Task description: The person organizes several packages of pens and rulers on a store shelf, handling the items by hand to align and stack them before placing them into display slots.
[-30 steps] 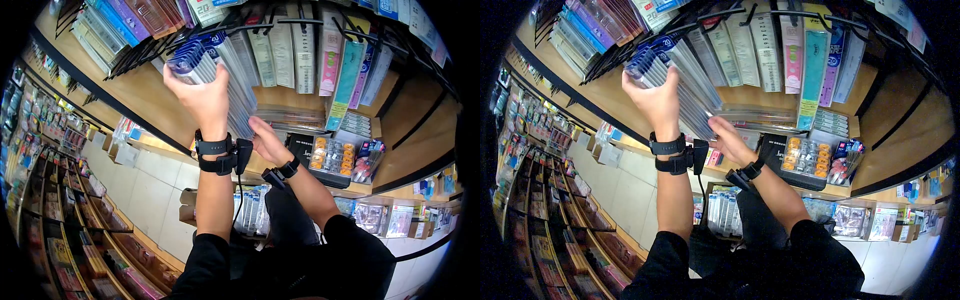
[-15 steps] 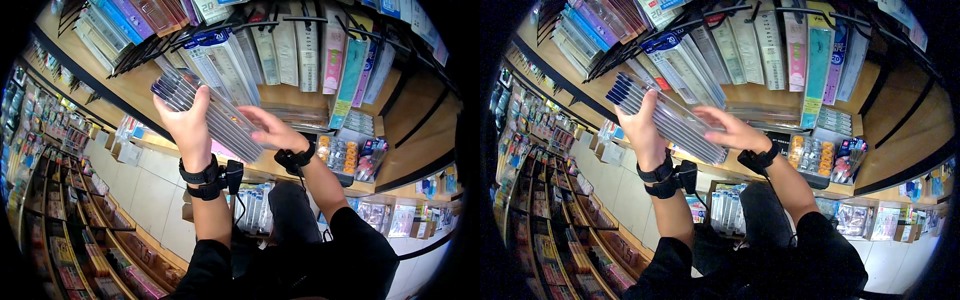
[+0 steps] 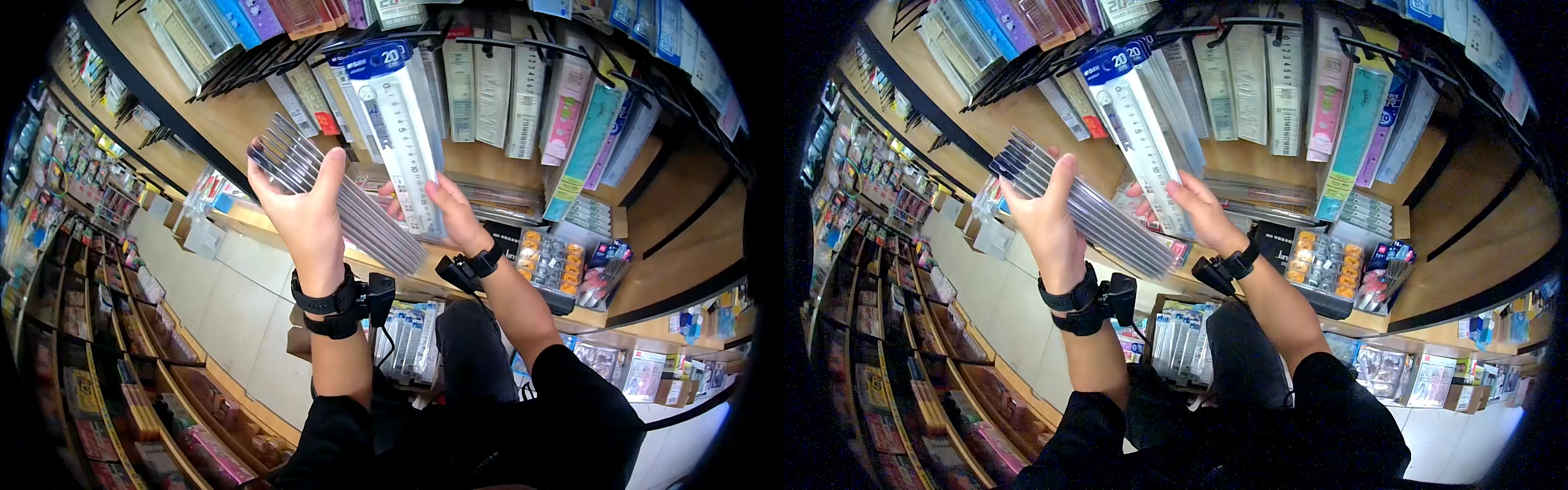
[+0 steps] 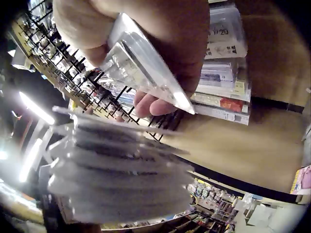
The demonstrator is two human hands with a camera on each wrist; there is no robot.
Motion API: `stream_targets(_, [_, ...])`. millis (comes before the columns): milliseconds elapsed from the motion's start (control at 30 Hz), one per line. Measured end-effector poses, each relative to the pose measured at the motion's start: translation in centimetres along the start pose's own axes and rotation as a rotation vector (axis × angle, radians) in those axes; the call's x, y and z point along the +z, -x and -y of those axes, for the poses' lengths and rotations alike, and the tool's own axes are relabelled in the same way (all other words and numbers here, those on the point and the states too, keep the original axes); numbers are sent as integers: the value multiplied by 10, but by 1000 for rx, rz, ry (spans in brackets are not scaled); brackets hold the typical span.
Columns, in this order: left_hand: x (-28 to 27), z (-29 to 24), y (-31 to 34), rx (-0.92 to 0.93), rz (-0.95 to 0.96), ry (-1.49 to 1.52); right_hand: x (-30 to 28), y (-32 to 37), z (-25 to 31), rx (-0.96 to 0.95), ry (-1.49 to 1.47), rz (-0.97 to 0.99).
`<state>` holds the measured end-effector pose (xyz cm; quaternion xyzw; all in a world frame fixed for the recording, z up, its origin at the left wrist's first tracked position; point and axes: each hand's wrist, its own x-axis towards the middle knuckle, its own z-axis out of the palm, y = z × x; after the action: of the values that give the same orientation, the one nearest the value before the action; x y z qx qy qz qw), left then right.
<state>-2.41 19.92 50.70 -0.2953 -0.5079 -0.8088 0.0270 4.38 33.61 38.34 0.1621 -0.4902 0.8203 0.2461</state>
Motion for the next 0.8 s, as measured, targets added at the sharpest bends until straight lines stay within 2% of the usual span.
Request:
stream_targets(167, [-16,7,-3,35,-24,-43,12,-7,3,-23,-126,4])
stream_targets(333, [-21,10,-6,86,-42,-67,11,-8,-3,-18,-123,-53])
stream_targets(433, [-22,11,-6,92,-1,-84,6,-9,-2,-10,-120,-127])
stream_targets(500, [-21,7,-5,11,73,-112,0,-14,0,5,-97,-175])
stream_targets(633, [-18,6,-1,-37,94,-128,-18,-32,-5,-59,-6,-311])
stream_targets(700, [-19,12,-1,33,78,-160,-31,-44,-9,-146,222,-432])
stream_targets(733, [-19,14,-1,102,60,-191,-42,-50,-12,-148,221,-431])
stream_targets(800, [-17,10,0,96,59,-193,-68,-63,-20,-205,490,-589])
